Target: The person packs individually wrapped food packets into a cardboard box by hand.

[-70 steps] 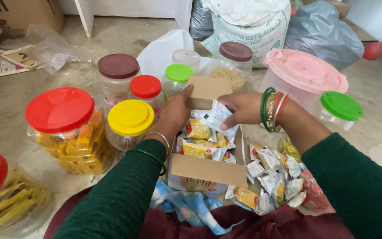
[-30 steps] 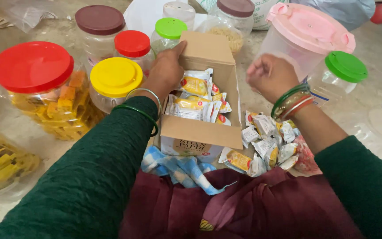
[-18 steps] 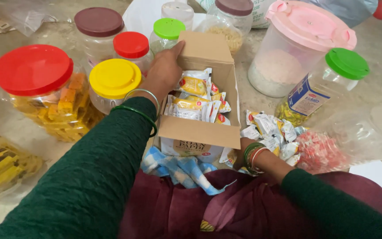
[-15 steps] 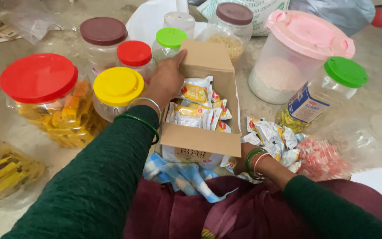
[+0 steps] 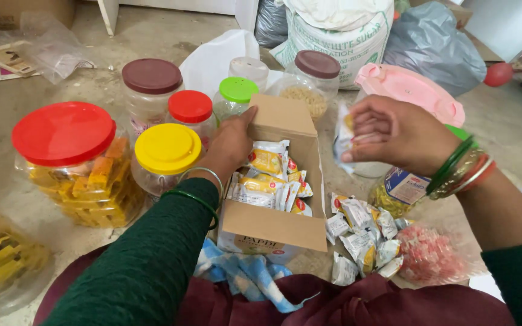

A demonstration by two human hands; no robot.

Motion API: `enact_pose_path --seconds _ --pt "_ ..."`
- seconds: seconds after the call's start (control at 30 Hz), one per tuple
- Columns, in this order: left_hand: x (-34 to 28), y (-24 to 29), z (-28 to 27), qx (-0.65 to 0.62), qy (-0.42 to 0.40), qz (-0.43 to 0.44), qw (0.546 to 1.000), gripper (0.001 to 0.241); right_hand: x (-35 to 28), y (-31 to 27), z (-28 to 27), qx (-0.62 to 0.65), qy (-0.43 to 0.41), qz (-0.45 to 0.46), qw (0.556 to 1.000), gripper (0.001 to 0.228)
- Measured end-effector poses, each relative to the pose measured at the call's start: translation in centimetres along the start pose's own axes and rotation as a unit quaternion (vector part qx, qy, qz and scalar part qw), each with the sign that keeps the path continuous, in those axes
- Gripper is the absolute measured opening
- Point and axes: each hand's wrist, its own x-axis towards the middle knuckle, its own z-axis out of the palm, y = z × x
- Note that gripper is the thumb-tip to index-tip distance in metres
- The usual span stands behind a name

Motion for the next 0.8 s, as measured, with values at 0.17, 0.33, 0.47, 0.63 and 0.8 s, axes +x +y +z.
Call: enact_pose_path --seconds 0.17,0.33,0.47,0.63,0.8 --pt "-0.1 0.1 0.0 -0.006 0.006 0.003 1.0 0.078 2.8 -2.5 4.9 -0.246 -0.174 -0.149 0.942 0.064" --pt "0.1 -0.1 0.1 -0.011 0.001 -0.005 1.0 0.078 4.3 -1.0 8.3 -0.315 -0.275 -0.239 0.877 0.059" --pt "0.2 -0.3 0.2 -0.029 0.003 -0.008 1.0 0.076 4.3 -0.6 9.3 -0.35 -0.304 -0.19 0.865 0.062" --pt "0.6 -0.9 0.7 -0.034 0.016 0.011 0.999 0.075 4.6 -0.1 8.5 -0.272 -0.335 -0.178 0.884 0.052" --pt "1.0 -1.1 1.1 -0.015 0.0 -0.004 1.0 0.075 4.6 2.0 10.0 -0.283 -0.281 -0.099 0.911 0.027"
